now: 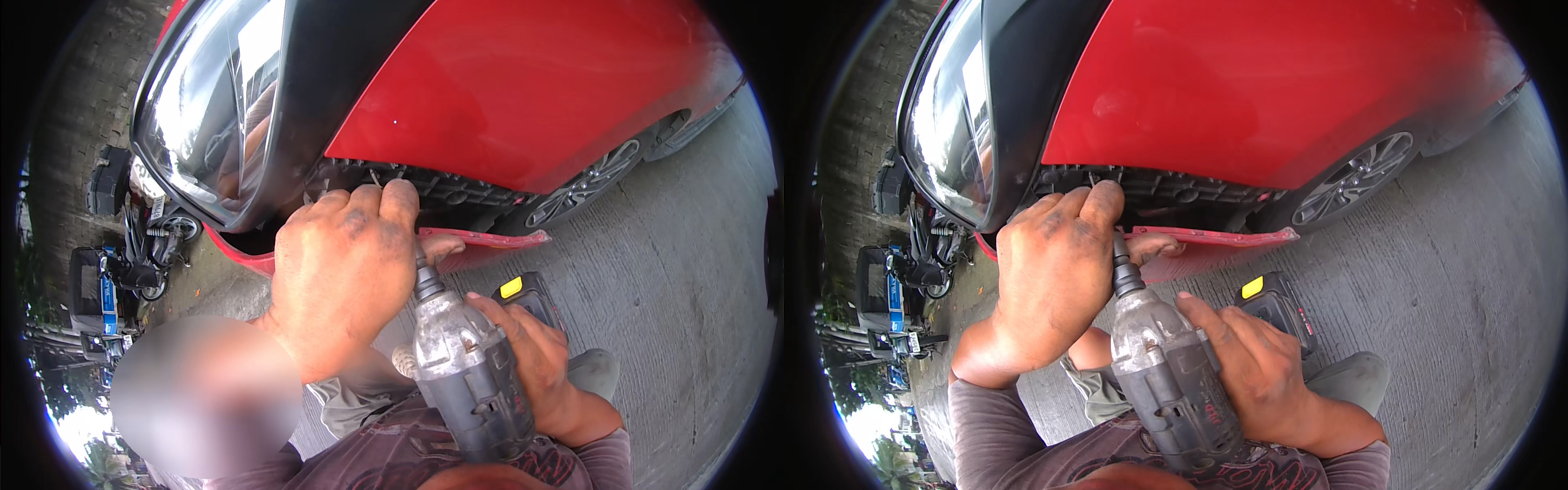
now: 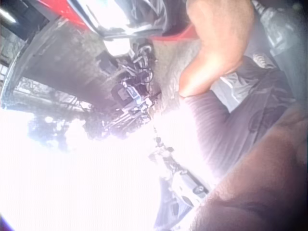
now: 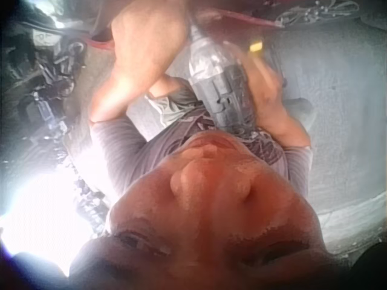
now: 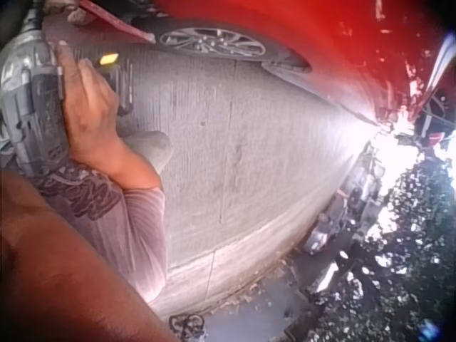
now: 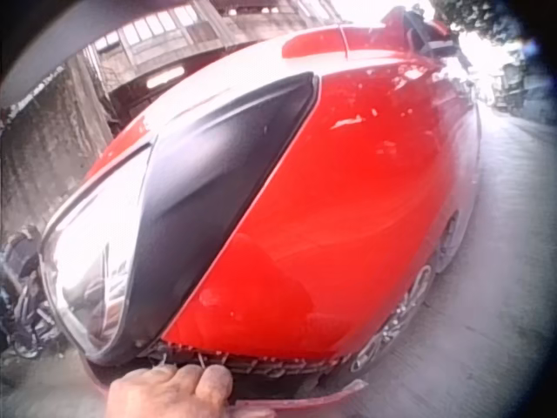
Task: The person uses a cordless impact driver to remove screws from the lower edge of a red car's front bumper. They then detach the bumper cover, reposition it, and use a wrench to tighten fasteners underneath the wheel arch, securing the bumper back in place.
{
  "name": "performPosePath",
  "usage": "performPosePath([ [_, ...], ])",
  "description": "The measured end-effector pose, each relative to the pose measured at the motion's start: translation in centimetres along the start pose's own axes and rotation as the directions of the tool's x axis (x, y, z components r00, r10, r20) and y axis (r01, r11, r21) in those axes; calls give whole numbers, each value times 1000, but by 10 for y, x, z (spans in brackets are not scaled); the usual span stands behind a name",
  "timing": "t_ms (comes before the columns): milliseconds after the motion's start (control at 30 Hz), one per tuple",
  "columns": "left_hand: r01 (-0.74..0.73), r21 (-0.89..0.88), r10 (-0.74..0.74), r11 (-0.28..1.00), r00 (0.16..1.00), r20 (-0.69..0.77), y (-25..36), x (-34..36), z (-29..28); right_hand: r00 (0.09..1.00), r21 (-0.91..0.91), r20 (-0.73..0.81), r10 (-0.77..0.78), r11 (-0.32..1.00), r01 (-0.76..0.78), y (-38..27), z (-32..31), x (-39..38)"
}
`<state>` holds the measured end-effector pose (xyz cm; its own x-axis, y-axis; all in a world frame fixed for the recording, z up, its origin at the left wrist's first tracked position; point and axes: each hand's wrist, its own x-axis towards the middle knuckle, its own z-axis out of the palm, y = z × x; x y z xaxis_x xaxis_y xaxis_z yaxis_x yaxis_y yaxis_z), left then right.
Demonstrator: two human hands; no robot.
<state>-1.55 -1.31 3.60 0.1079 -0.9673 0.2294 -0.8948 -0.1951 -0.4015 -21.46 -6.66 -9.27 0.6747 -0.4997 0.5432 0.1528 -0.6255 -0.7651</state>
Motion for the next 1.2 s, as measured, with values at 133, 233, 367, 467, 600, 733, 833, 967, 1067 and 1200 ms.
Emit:
performPosePath([
  [133,-2,-8,3,1000,1000,9,0,0,-1,1000,-10,-11,-11,1000,11,1,2,0],
  [233,1,-37,-3,999,999,-37,0,-1,1,1000,6,-9,-9,1000,9,-1,1,1],
  [367,7,-53,-10,999,998,-57,1,-2,0,1000,-6,-6,-5,1000,5,-1,2,1],
  [467,-8,-65,3,998,997,-78,2,-2,1,1000,-14,-17,-10,1000,10,0,1,1],
  [600,-14,-69,8,998,997,-79,1,-4,1,999,-27,-31,-10,1000,9,-2,3,2],
  [733,-23,-93,18,995,999,-51,-1,-8,-4,999,-14,-31,14,1000,-14,-5,2,3],
  [833,-49,-108,46,993,999,-26,-2,-9,-8,999,-63,-35,-6,998,4,-2,4,7],
  [967,-73,-111,66,991,996,-65,-6,-13,-4,999,-14,-40,2,1000,-3,-2,7,8],
  [1067,-91,-160,81,983,994,-70,-7,-13,-2,1000,-55,-22,7,998,-8,-2,6,12],
  [1200,-105,-133,96,986,993,-74,-10,-16,2,1000,-109,-17,4,994,-6,-8,6,16],
])
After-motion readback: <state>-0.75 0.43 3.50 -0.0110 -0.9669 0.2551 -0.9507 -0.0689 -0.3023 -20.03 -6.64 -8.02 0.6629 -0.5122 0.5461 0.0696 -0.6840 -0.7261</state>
